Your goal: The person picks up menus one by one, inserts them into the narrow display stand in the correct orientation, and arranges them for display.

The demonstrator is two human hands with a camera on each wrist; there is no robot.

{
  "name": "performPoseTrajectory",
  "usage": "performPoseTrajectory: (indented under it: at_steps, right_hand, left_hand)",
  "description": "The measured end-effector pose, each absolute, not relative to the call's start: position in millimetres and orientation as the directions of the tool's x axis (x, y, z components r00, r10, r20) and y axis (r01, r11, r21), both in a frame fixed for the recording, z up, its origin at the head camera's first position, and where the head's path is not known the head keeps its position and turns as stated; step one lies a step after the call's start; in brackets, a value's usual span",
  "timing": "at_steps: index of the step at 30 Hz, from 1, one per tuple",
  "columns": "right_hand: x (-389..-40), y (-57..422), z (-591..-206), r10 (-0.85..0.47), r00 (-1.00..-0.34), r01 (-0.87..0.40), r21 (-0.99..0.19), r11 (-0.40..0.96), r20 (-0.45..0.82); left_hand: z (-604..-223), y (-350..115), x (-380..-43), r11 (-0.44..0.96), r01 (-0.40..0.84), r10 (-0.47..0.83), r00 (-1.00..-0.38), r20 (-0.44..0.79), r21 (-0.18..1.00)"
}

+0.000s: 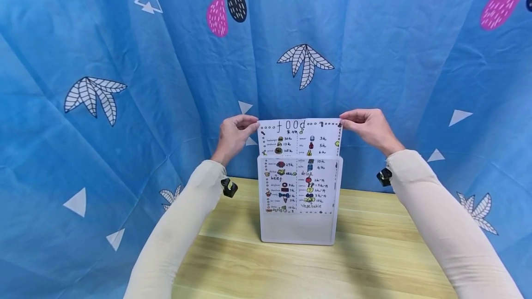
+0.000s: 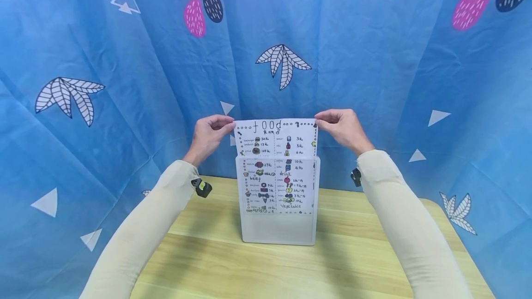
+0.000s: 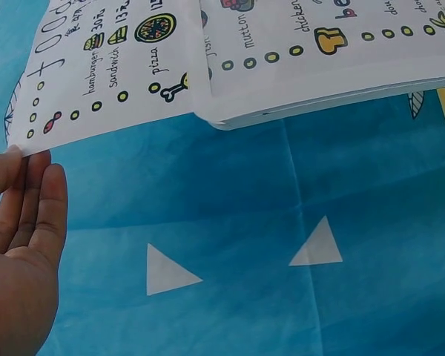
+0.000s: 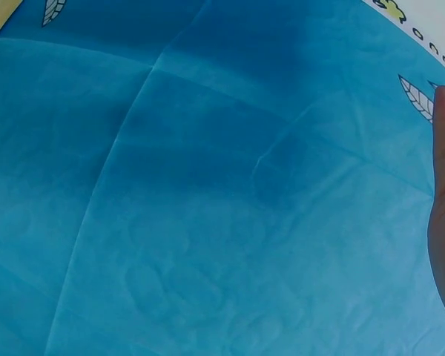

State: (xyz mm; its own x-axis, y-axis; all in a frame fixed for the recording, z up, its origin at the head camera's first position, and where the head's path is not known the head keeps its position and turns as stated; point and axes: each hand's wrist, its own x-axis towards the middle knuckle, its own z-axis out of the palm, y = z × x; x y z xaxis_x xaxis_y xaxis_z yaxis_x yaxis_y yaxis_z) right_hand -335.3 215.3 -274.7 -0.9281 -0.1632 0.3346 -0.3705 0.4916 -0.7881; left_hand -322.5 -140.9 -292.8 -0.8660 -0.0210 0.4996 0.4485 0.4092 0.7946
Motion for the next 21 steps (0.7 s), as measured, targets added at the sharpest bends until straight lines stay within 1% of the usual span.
performPoseTrajectory:
  at_steps: [21]
  right_hand:
    - [-335.9, 216.6, -283.1, -0.172, -0.931, -0.363, -0.787, 0.499, 0.321]
  left_hand:
    - [-301.2, -139.9, -324.4, 0.410, 0.441, -0.026, -0.869, 0.494, 0.798]
